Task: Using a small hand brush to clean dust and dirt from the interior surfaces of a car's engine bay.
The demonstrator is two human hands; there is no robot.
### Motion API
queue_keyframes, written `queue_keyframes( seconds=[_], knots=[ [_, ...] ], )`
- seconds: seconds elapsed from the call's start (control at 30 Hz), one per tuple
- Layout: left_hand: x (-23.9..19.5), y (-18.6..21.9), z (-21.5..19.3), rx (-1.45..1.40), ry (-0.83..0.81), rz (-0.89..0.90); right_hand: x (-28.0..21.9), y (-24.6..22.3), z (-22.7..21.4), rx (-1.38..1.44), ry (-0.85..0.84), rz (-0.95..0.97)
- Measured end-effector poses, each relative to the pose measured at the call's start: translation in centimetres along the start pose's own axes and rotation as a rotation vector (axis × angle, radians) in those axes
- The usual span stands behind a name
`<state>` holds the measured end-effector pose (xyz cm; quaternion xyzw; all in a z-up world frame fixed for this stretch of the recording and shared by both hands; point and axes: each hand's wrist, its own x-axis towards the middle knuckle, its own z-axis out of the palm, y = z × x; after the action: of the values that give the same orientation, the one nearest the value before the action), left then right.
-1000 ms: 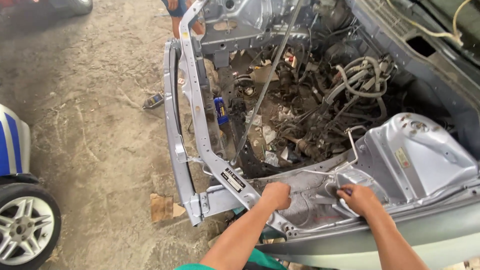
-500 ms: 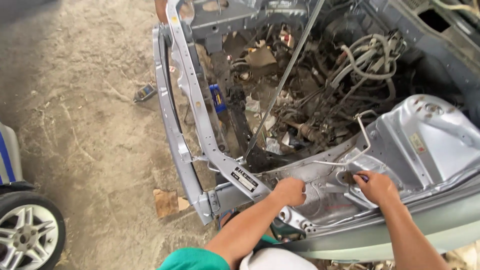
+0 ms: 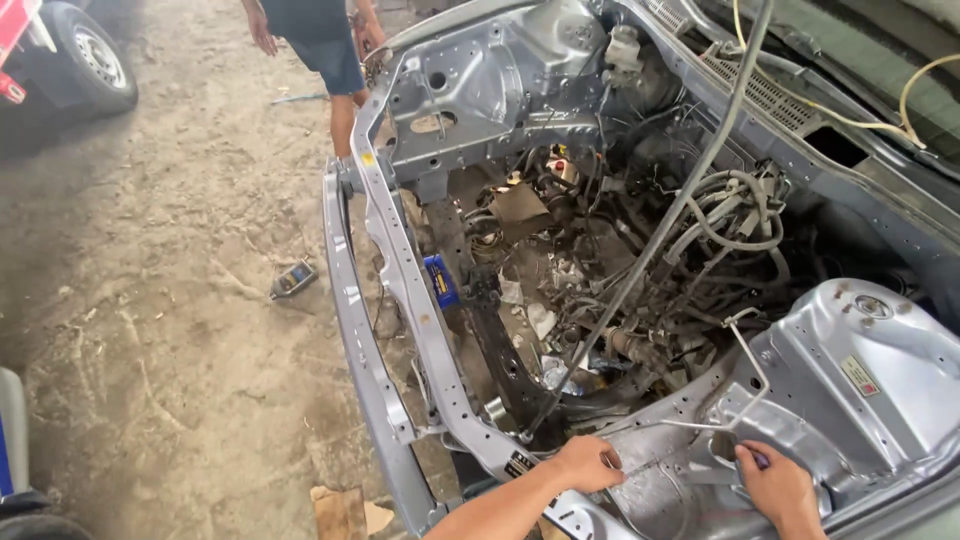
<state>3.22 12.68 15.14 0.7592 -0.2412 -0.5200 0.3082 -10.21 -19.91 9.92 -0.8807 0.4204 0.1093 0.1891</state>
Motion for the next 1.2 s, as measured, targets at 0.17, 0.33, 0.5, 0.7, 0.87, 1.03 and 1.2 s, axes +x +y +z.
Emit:
queue_keyframes(
  seconds=[0.17, 0.33, 0.5, 0.7, 0.87, 1.03, 1.2],
  knots=[
    [3.9, -2.9, 0.2, -0.384, -0.007, -0.108, 1.1, 0.6, 2.8, 0.079, 0.111, 0.141],
    [8.6, -6.2, 0.5, -0.441, -0.082, -0.162, -0.4, -1.4, 5.5, 0.282, 0.246, 0.312],
    [9.1, -7.9, 0.5, -0.506, 0.380, -0.041, -10.5, -10.2, -0.1, 0.445, -0.034, 0.145],
    [7.2, -6.3, -1.3, -0.085, 0.348, -0.197, -9.5, -11.2, 3.9, 0.470, -0.183, 0.109],
    [6.2, -5.2, -1.8, -0.199, 0.304, -0.274, -8.2, -13.4, 6.7, 0.408, -0.229, 0.045],
    [2.9, -1.6, -3.6, -0.323, 0.367, -0.350, -9.4, -16.8, 7.1, 0.351, -0.376, -0.162],
    [1.3, 0.1, -3.7, -0.314, 0.365, -0.305, -9.9, -15.3, 9.7, 0.269, -0.513, -0.330]
  ],
)
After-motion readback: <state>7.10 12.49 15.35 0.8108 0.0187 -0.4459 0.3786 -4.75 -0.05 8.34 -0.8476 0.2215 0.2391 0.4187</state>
